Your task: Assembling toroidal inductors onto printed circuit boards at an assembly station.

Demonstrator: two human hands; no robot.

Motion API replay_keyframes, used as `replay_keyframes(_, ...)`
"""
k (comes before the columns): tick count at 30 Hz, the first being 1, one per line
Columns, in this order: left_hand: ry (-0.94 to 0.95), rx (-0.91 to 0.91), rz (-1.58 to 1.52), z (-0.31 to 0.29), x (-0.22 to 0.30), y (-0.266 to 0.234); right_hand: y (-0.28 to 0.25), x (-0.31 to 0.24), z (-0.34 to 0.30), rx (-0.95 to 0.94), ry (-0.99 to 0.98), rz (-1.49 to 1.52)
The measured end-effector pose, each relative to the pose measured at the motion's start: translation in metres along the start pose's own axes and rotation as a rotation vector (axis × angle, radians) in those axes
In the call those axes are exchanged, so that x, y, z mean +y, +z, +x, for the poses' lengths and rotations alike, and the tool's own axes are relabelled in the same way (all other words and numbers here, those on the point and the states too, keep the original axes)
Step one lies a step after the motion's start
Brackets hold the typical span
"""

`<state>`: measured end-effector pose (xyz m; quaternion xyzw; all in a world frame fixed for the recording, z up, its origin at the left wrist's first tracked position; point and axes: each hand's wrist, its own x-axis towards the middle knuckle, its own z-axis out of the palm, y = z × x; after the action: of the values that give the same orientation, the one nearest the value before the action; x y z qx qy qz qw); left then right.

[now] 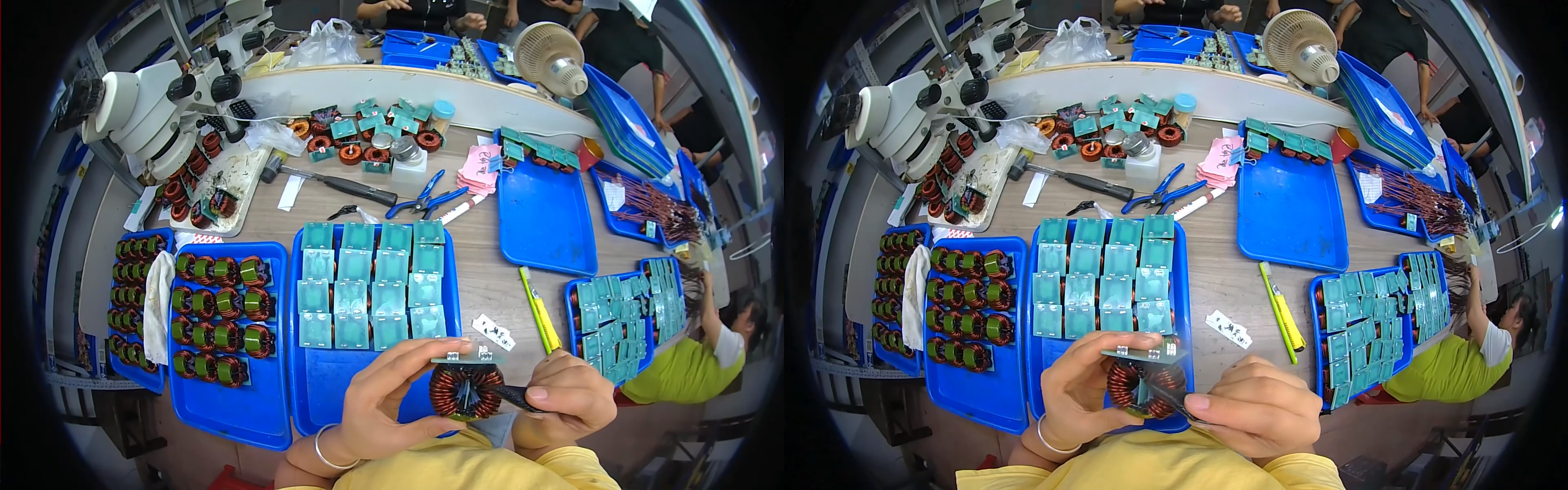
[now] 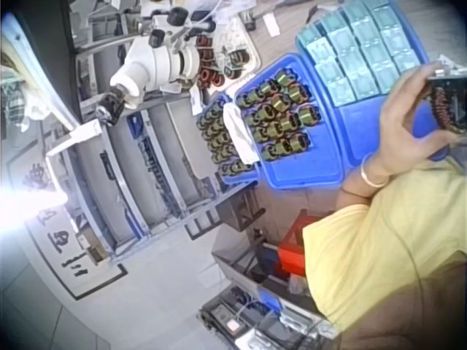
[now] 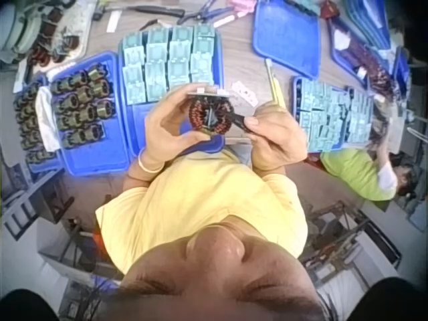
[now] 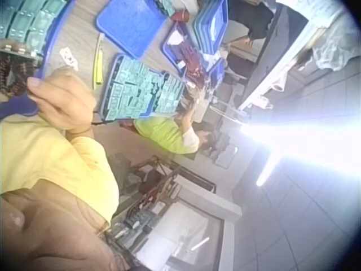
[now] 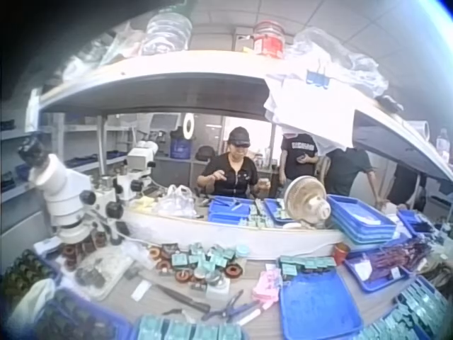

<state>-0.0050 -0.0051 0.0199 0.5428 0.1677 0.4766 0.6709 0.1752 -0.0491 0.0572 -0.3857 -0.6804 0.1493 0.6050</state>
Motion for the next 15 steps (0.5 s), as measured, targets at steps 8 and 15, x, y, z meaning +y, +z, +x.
replay_keyframes(8,0.107,0.019,0.333,0.0002,0.0003,-0.0014,0.0034,-0.0036,0.0054,-0.082,-0.025,-0.144)
replay_keyframes(15,0.125,0.030,0.386,-0.0004,0.0002,-0.0018,0.0044,-0.0034,0.0065,-0.096,-0.022,-0.157)
